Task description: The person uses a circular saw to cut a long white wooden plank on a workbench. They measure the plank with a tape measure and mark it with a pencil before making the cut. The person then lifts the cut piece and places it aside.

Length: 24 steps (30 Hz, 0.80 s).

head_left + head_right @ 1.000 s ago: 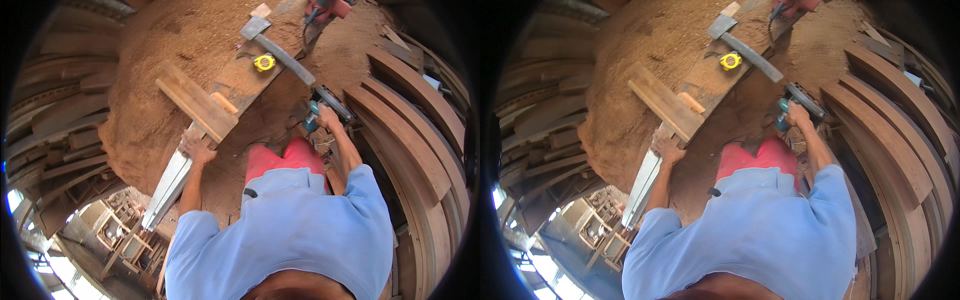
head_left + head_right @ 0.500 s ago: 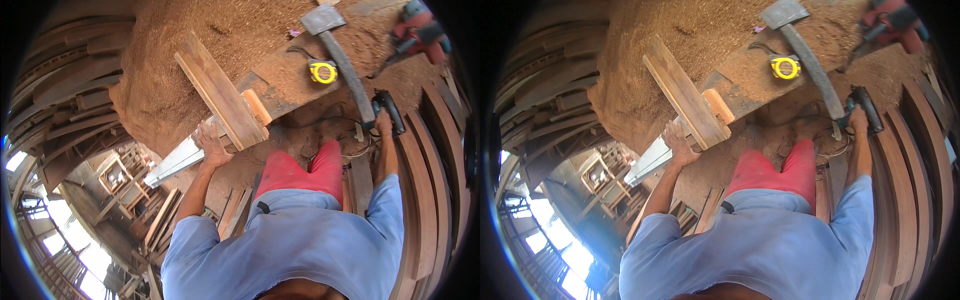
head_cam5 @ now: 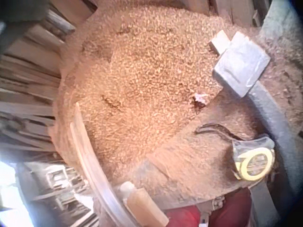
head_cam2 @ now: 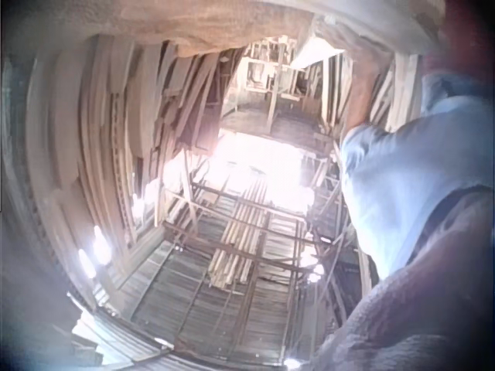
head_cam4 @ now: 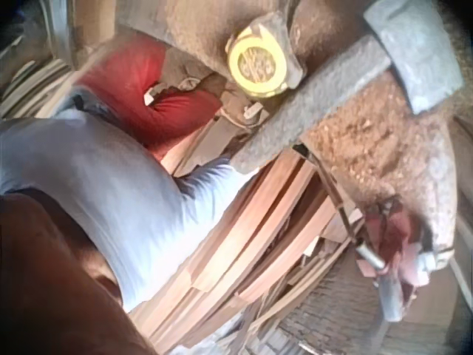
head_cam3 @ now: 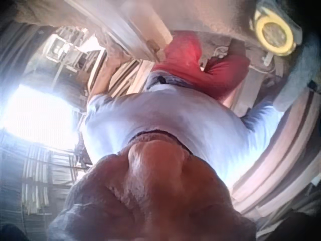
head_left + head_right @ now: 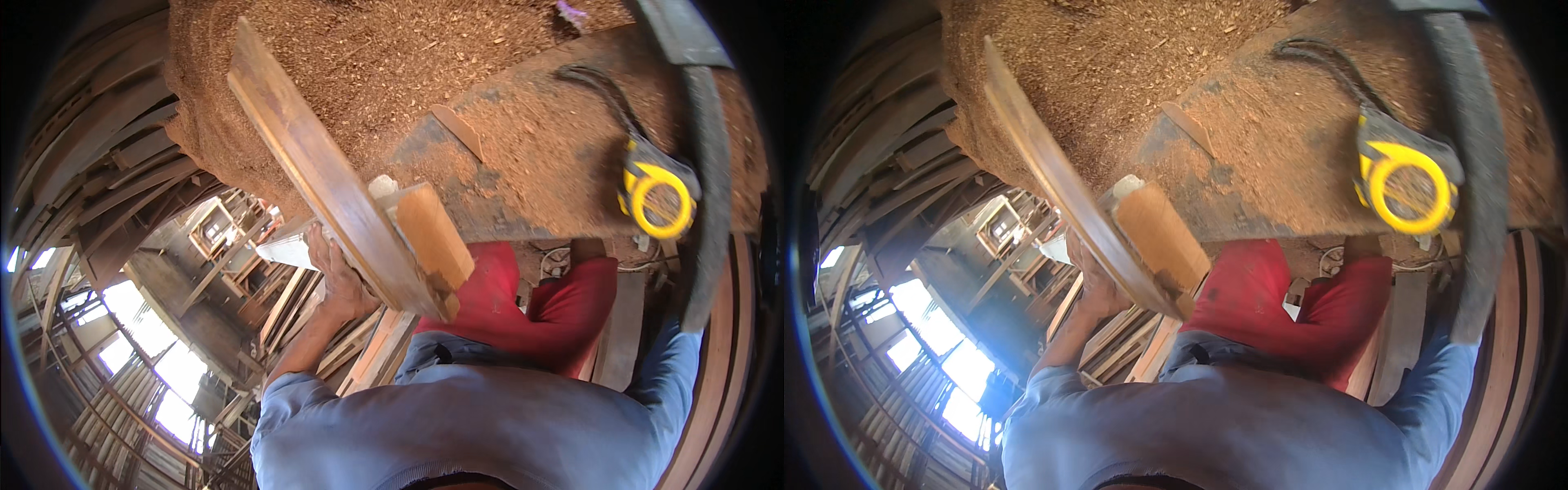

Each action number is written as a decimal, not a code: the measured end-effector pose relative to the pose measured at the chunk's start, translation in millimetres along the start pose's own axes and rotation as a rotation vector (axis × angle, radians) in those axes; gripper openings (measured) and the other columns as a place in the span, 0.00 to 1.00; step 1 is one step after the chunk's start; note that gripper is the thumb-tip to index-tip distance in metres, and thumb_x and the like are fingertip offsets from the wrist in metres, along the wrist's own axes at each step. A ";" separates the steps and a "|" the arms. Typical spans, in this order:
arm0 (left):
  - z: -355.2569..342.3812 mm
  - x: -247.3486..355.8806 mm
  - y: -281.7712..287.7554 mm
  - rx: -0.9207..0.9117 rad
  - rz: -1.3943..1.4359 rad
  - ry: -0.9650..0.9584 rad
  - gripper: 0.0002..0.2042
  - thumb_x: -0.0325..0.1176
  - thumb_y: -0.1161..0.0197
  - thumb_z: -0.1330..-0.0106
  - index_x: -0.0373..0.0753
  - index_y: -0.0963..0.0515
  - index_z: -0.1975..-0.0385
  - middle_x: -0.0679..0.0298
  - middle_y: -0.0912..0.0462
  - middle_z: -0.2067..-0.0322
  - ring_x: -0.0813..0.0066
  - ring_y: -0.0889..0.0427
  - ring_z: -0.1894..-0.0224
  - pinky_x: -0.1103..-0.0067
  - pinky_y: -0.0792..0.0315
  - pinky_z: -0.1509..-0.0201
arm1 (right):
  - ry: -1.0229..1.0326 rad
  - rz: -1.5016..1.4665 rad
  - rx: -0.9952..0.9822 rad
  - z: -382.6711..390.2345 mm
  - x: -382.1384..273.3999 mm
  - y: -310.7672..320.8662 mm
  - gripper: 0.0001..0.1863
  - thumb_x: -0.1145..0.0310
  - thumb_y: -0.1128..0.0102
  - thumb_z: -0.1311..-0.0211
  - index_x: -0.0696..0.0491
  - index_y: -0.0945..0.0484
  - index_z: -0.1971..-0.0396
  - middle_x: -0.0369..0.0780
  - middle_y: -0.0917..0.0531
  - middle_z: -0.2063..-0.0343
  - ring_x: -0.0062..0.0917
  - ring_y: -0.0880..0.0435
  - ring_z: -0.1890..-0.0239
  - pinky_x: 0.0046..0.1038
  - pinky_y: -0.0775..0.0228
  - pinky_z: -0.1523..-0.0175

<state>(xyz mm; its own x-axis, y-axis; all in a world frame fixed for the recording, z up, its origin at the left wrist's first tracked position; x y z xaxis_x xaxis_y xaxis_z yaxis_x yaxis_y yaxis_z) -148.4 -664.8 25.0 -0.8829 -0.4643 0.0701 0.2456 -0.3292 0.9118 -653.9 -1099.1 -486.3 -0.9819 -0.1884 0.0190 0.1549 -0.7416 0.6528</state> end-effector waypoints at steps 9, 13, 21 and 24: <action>13.9 6.1 1.3 -0.053 0.009 0.029 0.67 0.53 0.22 0.56 0.39 0.67 0.23 0.30 0.61 0.28 0.25 0.59 0.26 0.36 0.62 0.28 | 0.029 -0.014 0.025 -5.1 -25.8 -30.2 0.22 0.54 0.45 0.38 0.52 0.23 0.50 0.56 0.16 0.53 0.53 0.17 0.48 0.51 0.25 0.44; 7.5 4.9 1.7 -0.054 0.010 0.006 0.68 0.53 0.22 0.56 0.39 0.67 0.23 0.30 0.62 0.28 0.25 0.59 0.26 0.36 0.62 0.28 | 0.031 -0.043 0.053 4.7 -32.5 -35.1 0.21 0.54 0.44 0.39 0.53 0.21 0.52 0.56 0.15 0.55 0.53 0.17 0.48 0.51 0.25 0.45; 0.2 7.8 0.9 -0.090 -0.026 0.042 0.69 0.54 0.21 0.57 0.38 0.69 0.23 0.29 0.62 0.28 0.25 0.59 0.26 0.36 0.61 0.28 | 0.097 -0.136 0.141 48.7 -87.6 -22.1 0.19 0.55 0.41 0.43 0.53 0.18 0.58 0.56 0.15 0.57 0.52 0.16 0.50 0.49 0.24 0.46; -2.9 6.5 6.7 -0.029 -0.024 0.044 0.70 0.56 0.20 0.58 0.38 0.67 0.23 0.28 0.63 0.28 0.25 0.59 0.26 0.36 0.62 0.28 | 0.143 -0.183 0.127 88.5 -115.1 -23.7 0.19 0.55 0.40 0.44 0.54 0.17 0.60 0.56 0.15 0.58 0.52 0.16 0.51 0.49 0.23 0.47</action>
<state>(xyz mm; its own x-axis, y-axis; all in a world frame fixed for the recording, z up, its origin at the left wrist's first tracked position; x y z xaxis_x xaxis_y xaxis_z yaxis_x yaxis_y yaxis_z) -151.3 -672.4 30.4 -0.8704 -0.4914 0.0304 0.2367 -0.3636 0.9010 -554.1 -1002.8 -436.9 -0.9655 -0.1547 -0.2097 -0.0475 -0.6867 0.7254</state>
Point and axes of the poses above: each hand's wrist, its own z-axis away from the middle knuckle, its own y-axis out of the back of the hand, x = y × z, the point moved 5 cm from there along -z, towards the middle knuckle
